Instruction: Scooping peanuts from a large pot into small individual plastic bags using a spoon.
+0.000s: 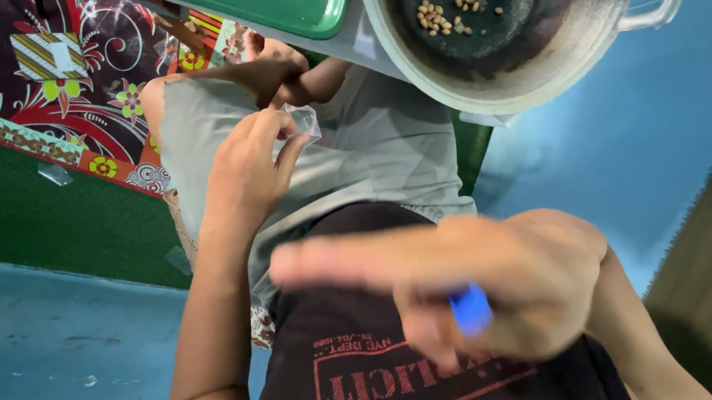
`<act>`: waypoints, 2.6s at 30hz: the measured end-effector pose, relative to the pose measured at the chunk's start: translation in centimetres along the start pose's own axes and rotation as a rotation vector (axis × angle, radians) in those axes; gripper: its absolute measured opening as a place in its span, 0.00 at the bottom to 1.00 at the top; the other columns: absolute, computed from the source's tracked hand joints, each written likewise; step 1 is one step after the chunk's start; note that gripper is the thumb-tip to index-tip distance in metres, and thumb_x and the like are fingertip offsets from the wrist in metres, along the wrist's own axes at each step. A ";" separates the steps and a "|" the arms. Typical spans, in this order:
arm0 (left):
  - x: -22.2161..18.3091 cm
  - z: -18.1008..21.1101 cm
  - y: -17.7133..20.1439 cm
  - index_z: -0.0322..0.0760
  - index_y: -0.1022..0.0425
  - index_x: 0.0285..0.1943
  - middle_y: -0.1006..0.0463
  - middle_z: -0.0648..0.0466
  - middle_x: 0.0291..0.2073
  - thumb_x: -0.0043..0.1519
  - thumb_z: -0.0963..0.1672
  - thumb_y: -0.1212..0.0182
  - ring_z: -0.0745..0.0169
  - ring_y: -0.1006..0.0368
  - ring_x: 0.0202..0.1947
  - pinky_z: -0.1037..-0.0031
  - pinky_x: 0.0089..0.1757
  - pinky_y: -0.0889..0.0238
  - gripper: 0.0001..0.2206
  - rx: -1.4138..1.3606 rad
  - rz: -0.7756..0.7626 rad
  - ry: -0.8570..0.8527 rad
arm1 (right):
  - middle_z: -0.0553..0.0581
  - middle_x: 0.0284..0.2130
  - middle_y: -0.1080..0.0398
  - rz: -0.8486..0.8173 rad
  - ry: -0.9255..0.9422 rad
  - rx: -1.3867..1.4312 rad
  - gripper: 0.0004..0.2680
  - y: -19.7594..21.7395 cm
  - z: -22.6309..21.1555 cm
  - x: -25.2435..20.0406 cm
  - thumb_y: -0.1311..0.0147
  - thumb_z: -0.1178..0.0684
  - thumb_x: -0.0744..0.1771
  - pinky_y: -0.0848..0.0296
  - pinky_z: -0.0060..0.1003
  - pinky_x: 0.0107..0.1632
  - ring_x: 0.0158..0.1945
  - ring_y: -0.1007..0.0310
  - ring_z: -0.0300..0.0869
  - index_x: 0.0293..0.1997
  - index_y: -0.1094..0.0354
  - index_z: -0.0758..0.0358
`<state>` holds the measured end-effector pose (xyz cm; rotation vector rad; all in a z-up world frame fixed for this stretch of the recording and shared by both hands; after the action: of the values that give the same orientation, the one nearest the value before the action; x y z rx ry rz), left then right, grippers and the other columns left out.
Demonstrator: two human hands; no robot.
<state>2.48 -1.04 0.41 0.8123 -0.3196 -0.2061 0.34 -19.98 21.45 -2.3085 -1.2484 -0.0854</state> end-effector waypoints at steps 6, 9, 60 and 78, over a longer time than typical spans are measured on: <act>0.1 0.3 0.9 0.34 0.30 0.41 0.25 0.50 0.33 0.60 0.39 0.32 0.53 0.31 0.29 0.64 0.35 0.37 0.09 -0.153 0.052 0.128 | 0.69 0.64 0.32 0.413 -0.436 -0.224 0.21 1.5 2.0 -0.5 0.52 0.56 0.67 0.32 0.23 0.25 0.21 0.33 0.35 0.66 0.41 0.78; 0.2 0.3 0.7 0.33 0.29 0.42 0.25 0.50 0.34 0.61 0.39 0.32 0.52 0.29 0.32 0.64 0.37 0.36 0.08 -0.134 0.039 0.097 | 0.68 0.52 0.26 0.563 -0.237 -0.240 0.22 2.2 1.7 -1.3 0.52 0.34 0.72 0.31 0.25 0.29 0.28 0.30 0.36 0.47 0.27 0.70; -0.9 -2.2 0.2 0.43 0.30 0.43 0.26 0.57 0.31 0.60 0.41 0.31 0.60 0.22 0.35 0.71 0.39 0.27 0.10 0.003 0.160 -0.013 | 0.61 0.28 0.31 0.607 0.508 -0.511 0.19 11.3 2.4 -7.7 0.77 0.37 0.74 0.30 0.29 0.36 0.33 0.31 0.44 0.36 0.42 0.56; 1.3 0.5 4.9 0.36 0.24 0.31 0.27 0.47 0.45 0.64 0.43 0.28 0.48 0.31 0.47 0.65 0.47 0.35 0.10 -0.086 0.448 0.005 | 0.55 0.32 0.24 0.669 -0.372 -0.754 0.09 10.2 12.5 -5.6 0.37 0.57 0.66 0.30 0.29 0.34 0.29 0.32 0.36 0.52 0.25 0.59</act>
<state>3.75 1.51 4.64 0.6379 -0.4757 0.2010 2.96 -23.08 4.87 -3.4104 -0.5538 0.1399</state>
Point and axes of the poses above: each hand's wrist, its own x-axis towards the middle knuckle, its own y-axis out of the back of the hand, z = x × y, the point moved 5 cm from there along x, towards the middle knuckle
